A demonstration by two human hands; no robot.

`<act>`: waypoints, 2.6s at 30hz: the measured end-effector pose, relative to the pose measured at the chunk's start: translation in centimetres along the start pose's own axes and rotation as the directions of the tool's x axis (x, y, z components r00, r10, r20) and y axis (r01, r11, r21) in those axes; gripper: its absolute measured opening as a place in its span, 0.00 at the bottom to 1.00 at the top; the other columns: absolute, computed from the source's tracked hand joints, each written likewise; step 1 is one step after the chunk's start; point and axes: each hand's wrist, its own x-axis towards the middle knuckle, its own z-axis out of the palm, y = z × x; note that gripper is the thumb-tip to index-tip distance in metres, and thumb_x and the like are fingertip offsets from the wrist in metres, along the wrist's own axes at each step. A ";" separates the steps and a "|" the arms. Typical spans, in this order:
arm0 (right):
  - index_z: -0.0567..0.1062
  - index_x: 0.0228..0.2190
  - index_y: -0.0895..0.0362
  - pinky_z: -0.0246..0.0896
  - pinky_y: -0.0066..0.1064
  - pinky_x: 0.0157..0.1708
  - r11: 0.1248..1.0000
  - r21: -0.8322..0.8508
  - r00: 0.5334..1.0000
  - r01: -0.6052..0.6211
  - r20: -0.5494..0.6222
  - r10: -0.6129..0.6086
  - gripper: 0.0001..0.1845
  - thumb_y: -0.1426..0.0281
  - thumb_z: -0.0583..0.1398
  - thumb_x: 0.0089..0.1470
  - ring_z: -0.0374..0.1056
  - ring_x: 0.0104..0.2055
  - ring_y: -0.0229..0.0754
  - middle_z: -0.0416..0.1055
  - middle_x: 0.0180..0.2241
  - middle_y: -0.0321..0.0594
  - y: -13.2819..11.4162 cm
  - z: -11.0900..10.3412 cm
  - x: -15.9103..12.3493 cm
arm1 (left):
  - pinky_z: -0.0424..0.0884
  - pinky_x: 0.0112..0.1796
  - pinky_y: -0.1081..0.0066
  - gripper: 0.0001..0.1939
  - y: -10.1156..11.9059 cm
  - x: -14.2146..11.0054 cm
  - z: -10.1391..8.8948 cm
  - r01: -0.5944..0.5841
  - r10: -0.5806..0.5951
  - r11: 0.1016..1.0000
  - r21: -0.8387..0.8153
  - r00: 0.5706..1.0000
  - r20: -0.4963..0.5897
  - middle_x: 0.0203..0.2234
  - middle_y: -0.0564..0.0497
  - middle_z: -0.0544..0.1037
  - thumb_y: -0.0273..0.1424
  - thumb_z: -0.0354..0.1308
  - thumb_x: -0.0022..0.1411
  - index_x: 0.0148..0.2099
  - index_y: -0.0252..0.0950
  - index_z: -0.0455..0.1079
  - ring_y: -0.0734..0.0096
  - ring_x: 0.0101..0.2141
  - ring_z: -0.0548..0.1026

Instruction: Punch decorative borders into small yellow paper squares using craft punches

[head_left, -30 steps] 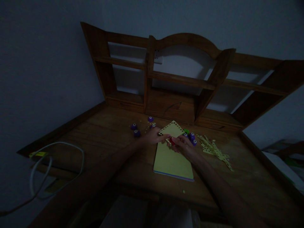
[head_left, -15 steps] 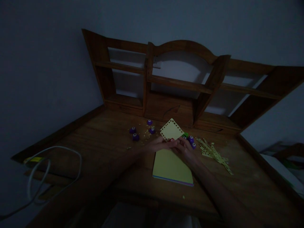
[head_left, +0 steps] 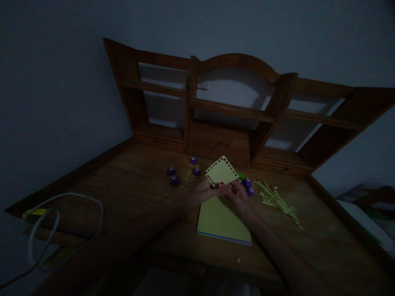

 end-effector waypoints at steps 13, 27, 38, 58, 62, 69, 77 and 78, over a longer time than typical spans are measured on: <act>0.72 0.24 0.53 0.53 0.31 0.27 0.999 -0.025 0.999 0.035 -0.024 -0.035 0.12 0.59 0.65 0.45 0.60 0.27 0.41 0.67 0.23 0.35 -1.5 0.7 -0.6 | 0.64 0.50 0.65 0.31 -0.3 0.0 0.0 -0.034 0.034 0.999 -0.006 0.999 -0.008 0.50 0.42 0.71 0.39 0.65 0.51 0.55 0.36 0.64 0.60 0.50 0.69; 0.72 0.30 0.56 0.57 0.30 0.26 0.939 0.318 0.980 -0.129 0.187 0.071 0.12 0.60 0.62 0.52 0.63 0.22 0.36 0.69 0.22 0.35 -1.5 0.8 0.3 | 0.69 0.34 0.70 0.28 -2.6 1.3 -1.0 0.132 -0.138 0.986 -0.100 0.989 -0.059 0.22 0.47 0.75 0.52 0.46 0.61 0.32 0.31 0.72 0.69 0.27 0.74; 0.75 0.30 0.58 0.57 0.28 0.30 0.909 0.375 0.965 -0.183 0.246 0.093 0.10 0.64 0.63 0.52 0.64 0.26 0.35 0.70 0.24 0.36 -0.9 0.6 0.2 | 0.63 0.28 0.73 0.28 -2.4 1.1 -2.0 0.093 -0.082 0.995 0.046 0.976 -0.201 0.21 0.49 0.73 0.52 0.47 0.61 0.29 0.30 0.69 0.73 0.24 0.69; 0.73 0.28 0.57 0.59 0.26 0.29 0.853 0.466 0.959 -0.233 0.257 0.122 0.09 0.69 0.68 0.46 0.66 0.27 0.34 0.70 0.24 0.34 -1.2 0.4 0.0 | 0.63 0.30 0.71 0.27 -2.2 1.0 -1.9 0.130 -0.121 0.991 0.029 0.970 -0.212 0.24 0.48 0.75 0.52 0.49 0.60 0.30 0.31 0.71 0.71 0.26 0.70; 0.72 0.27 0.57 0.60 0.26 0.29 0.855 0.463 0.960 -0.234 0.251 0.127 0.09 0.69 0.68 0.46 0.66 0.27 0.33 0.71 0.25 0.34 -1.3 0.4 0.1 | 0.63 0.31 0.71 0.27 -2.0 0.8 -1.9 0.112 -0.095 0.992 0.063 0.967 -0.235 0.24 0.49 0.74 0.52 0.49 0.60 0.30 0.31 0.71 0.71 0.26 0.70; 0.73 0.31 0.56 0.60 0.29 0.29 0.881 0.420 0.960 -0.219 0.252 0.118 0.07 0.67 0.64 0.50 0.67 0.26 0.35 0.74 0.30 0.38 -1.6 0.5 0.1 | 0.63 0.30 0.71 0.28 -2.3 1.1 -1.9 0.067 -0.050 0.996 0.057 0.962 -0.267 0.25 0.48 0.74 0.53 0.48 0.60 0.32 0.31 0.71 0.71 0.26 0.70; 0.75 0.37 0.55 0.61 0.30 0.31 0.882 0.427 0.969 -0.197 0.222 0.109 0.12 0.68 0.66 0.49 0.66 0.28 0.35 0.75 0.35 0.40 -1.5 0.5 0.1 | 0.67 0.40 0.67 0.32 -1.2 0.9 -2.2 0.044 -0.035 0.999 0.023 0.956 -0.290 0.36 0.43 0.78 0.54 0.46 0.60 0.43 0.31 0.74 0.64 0.34 0.75; 0.76 0.37 0.55 0.61 0.30 0.32 0.882 0.428 0.968 -0.196 0.230 0.104 0.11 0.68 0.65 0.49 0.66 0.28 0.35 0.75 0.35 0.40 -1.5 0.5 0.1 | 0.67 0.39 0.67 0.32 -1.1 0.9 -2.2 0.046 -0.037 0.999 0.024 0.956 -0.292 0.36 0.43 0.78 0.54 0.45 0.60 0.44 0.30 0.74 0.64 0.34 0.75</act>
